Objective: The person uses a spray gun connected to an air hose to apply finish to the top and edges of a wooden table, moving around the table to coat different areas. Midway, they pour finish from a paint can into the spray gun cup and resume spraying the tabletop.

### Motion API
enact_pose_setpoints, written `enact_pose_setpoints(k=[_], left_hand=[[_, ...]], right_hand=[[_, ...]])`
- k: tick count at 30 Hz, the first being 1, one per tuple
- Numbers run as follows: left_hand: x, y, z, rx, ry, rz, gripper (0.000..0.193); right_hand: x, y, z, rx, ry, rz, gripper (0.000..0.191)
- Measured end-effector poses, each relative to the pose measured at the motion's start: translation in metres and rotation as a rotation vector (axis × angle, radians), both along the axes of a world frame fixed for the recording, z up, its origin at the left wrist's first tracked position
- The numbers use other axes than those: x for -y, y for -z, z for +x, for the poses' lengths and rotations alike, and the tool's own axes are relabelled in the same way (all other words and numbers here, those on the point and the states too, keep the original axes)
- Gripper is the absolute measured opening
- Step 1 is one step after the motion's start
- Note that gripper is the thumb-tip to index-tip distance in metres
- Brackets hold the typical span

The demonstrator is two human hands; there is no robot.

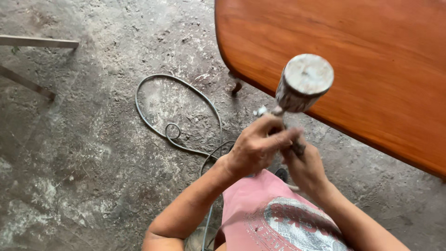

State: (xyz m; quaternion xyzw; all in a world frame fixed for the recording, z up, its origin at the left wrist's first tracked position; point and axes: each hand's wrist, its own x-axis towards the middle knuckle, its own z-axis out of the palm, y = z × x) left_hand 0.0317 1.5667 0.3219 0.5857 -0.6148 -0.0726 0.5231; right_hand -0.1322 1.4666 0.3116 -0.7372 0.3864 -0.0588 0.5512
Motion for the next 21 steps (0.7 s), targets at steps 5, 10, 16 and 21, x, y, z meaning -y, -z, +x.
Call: enact_pose_setpoints(k=[5, 10, 16, 21], left_hand=[[-0.022, 0.070, -0.021, -0.381, -0.345, -0.049, 0.049], [-0.065, 0.175, -0.058, -0.413, 0.115, 0.302, 0.055], [-0.093, 0.279, -0.052, -0.003, 0.180, 0.982, 0.021], [-0.101, 0.298, -0.028, 0.188, 0.154, 1.143, 0.020]], right_hand=[[0.016, -0.006, 0.065, 0.253, 0.057, 0.171, 0.037], [0.029, -0.001, 0.118, 0.369, 0.111, 0.269, 0.051], [0.038, 0.003, 0.074, 0.290, 0.298, 0.344, 0.050], [0.055, -0.004, -0.031, 0.119, 0.512, 0.299, 0.054]])
